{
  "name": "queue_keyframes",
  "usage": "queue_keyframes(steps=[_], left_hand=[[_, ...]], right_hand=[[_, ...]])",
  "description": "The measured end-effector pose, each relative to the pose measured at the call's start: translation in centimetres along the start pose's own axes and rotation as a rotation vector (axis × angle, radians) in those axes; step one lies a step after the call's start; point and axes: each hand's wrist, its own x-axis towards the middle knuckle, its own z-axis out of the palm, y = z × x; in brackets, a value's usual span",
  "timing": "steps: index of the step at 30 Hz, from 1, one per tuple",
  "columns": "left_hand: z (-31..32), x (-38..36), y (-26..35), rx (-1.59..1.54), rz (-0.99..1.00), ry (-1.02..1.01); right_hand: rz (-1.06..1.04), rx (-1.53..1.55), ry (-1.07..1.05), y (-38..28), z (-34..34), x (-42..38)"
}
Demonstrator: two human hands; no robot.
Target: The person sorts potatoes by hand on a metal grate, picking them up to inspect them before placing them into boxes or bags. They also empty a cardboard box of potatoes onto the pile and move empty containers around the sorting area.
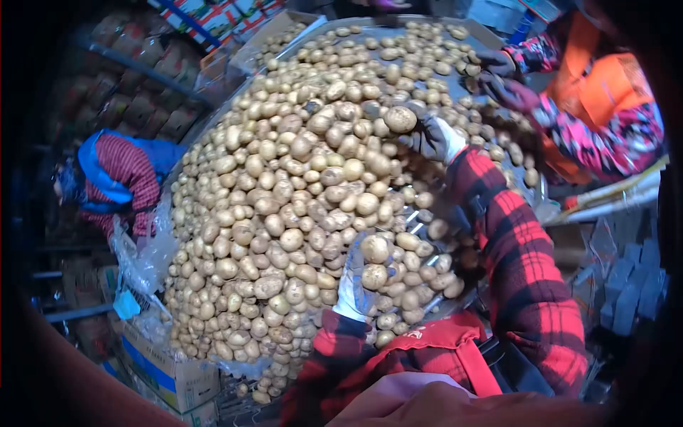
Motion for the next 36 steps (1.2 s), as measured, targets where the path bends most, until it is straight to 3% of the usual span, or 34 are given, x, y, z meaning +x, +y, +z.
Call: queue_keyframes(steps=[1,2,5,6,7,8,9,11,12,13,15,16,17,19,20,21,23,24,25,27,29,30,31,32,33,34,36], left_hand=[[0.6,-0.1,-0.1,-0.240,-0.069,0.015],[1.0,-0.5,0.1,-0.396,-0.117,0.031],[1.7,-2.1,-0.1,-0.477,-0.148,0.056],[1.8,-2.4,-0.3,-0.465,-0.146,0.066],[1.7,-2.8,-0.7,-0.436,-0.136,0.075],[1.6,-3.2,-1.2,-0.361,-0.108,0.092],[1.6,-3.6,-2.4,-0.197,-0.068,0.103],[1.2,-5.2,-5.4,0.443,0.016,0.116],[1.1,-5.9,-7.0,0.893,-0.072,0.139],[1.6,-5.8,-6.3,0.888,-0.064,0.138],[3.5,-3.9,-3.3,-0.378,-0.198,0.146],[4.1,-4.1,-2.8,-0.697,-0.222,0.124],[4.8,-4.3,-2.4,-1.012,-0.261,0.113],[5.6,-5.2,-2.5,-0.600,-0.163,0.041],[6.3,-5.6,-1.5,-0.467,-0.134,0.086],[6.6,-6.1,-1.7,-0.464,-0.135,0.078],[6.6,-7.2,-2.4,0.023,-0.086,0.041],[5.8,-6.9,-1.8,-0.086,-0.303,0.049],[5.4,-7.4,-1.1,-0.168,-0.189,0.098],[3.9,-7.7,-0.3,-0.091,-0.170,0.043],[2.8,-7.8,-1.0,-0.155,-0.183,0.031],[2.2,-7.8,-1.6,-0.219,-0.186,0.001],[1.3,-7.6,-3.2,-0.460,-0.270,-0.084],[1.1,-7.6,-3.1,-0.426,-0.205,-0.102],[1.1,-7.7,-3.0,-0.392,-0.141,-0.120],[1.1,-7.8,-3.0,-0.393,-0.142,-0.121],[1.2,-8.1,-0.6,-0.782,-0.429,-0.187]], right_hand=[[0.060,0.325,0.126,0.1,2.4,-2.7],[-0.249,-0.366,0.162,1.6,2.5,-4.7],[-0.219,-0.511,0.394,4.9,8.8,-14.9],[-0.199,-0.643,0.408,5.6,9.4,-18.6],[-0.189,-0.985,0.348,6.0,6.4,-22.2],[-0.412,-1.144,0.321,5.8,7.1,-25.9],[-0.365,-0.981,0.416,6.0,5.4,-30.2],[-0.184,0.001,0.807,4.1,0.4,-37.7],[-0.284,-0.183,1.003,3.4,2.4,-39.8],[-0.132,-0.711,1.299,3.5,-2.6,-44.4],[0.003,-1.661,1.477,3.6,2.5,-44.6],[-0.150,-1.600,1.322,4.6,-2.1,-45.7],[-0.281,-1.232,1.074,5.3,3.9,-42.1],[-0.145,-1.053,0.892,9.4,7.2,-37.4],[-0.018,-0.936,0.764,10.2,12.4,-34.1],[0.017,-1.097,0.583,11.9,13.0,-31.9],[0.093,-1.278,0.281,12.6,18.2,-27.9],[0.156,-1.171,0.289,13.2,18.0,-27.2],[0.221,-1.067,0.289,13.9,17.8,-26.5],[0.354,-0.825,0.301,13.5,19.4,-25.9],[0.331,-0.546,0.260,16.0,16.1,-25.6],[0.476,-0.376,0.076,15.4,15.0,-25.1],[0.507,-0.075,0.217,16.1,14.8,-25.4],[0.507,0.224,0.371,16.6,15.0,-25.7],[0.624,0.520,0.355,16.1,14.6,-26.0],[0.623,0.520,0.357,16.7,13.4,-26.2],[0.527,0.660,0.182,18.3,11.0,-26.3]])
